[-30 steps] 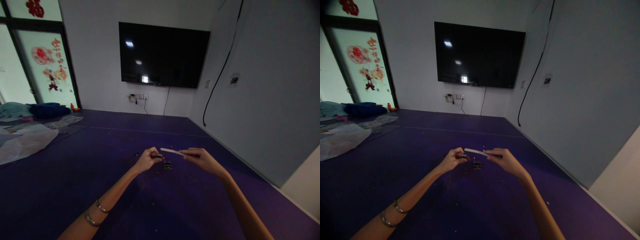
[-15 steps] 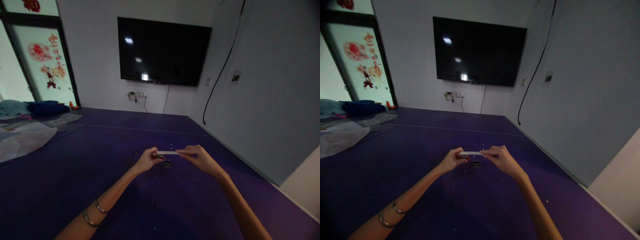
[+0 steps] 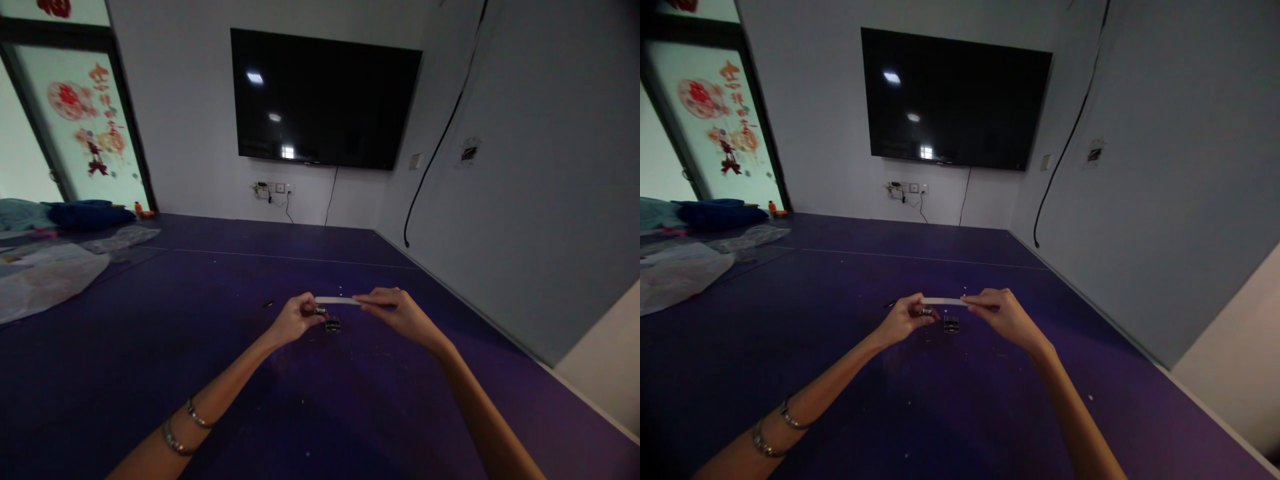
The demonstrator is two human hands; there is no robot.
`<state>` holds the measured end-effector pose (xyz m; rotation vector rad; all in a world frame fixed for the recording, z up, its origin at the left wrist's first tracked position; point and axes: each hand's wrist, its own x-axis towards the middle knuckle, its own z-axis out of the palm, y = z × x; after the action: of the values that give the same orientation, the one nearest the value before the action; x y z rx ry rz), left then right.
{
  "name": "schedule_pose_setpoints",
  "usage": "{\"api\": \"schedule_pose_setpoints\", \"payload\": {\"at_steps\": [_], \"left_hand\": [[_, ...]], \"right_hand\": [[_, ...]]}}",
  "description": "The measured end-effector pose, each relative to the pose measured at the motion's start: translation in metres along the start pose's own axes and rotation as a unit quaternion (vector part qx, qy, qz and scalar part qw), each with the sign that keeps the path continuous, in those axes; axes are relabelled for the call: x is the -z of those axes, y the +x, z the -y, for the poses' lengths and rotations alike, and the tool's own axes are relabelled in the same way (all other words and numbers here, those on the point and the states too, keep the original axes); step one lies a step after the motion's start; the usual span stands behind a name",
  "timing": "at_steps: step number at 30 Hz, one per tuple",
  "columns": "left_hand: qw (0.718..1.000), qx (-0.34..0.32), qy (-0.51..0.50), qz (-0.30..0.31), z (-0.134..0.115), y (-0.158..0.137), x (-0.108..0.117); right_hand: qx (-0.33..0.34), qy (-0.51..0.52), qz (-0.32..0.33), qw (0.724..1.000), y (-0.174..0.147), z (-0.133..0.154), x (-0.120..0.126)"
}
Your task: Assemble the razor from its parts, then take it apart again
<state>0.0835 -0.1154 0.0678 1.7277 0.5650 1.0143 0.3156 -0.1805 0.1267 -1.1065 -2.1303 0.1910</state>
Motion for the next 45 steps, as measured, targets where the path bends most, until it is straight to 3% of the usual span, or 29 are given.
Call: {"api": "schedule_pose_setpoints", "payload": {"at_steps": [4, 11, 17, 31, 41, 45], "left_hand": [[0.999, -0.012, 0.034, -0.006, 0.0, 0.0, 0.001], [1.0, 0.002, 0.01, 0.008, 0.004, 0.0, -0.002], [0.999, -0.004, 0.048, -0.009, -0.001, 0.0, -0.001], [0.999, -0.009, 0.033, -0.006, 0.009, 0.001, 0.002], [0.999, -0.019, 0.042, -0.009, 0.003, 0.0, 0.001], [1.0, -0.015, 0.019, -0.012, 0.001, -0.001, -0.001]], "right_hand": [[0.013, 0.011, 0.026, 1.0, 0.0, 0.004, 0.0], [0.002, -0.006, -0.004, 1.0, 0.0, 0.001, 0.0], [0.01, 0.012, 0.02, 1.0, 0.0, 0.006, 0.0], [-0.023, 0.006, -0.001, 1.0, 0.0, -0.005, -0.005], [-0.032, 0.081, 0.028, 0.996, -0.001, -0.013, -0.008], [-0.049, 0.079, 0.007, 0.996, -0.002, -0.018, -0.009]]}}
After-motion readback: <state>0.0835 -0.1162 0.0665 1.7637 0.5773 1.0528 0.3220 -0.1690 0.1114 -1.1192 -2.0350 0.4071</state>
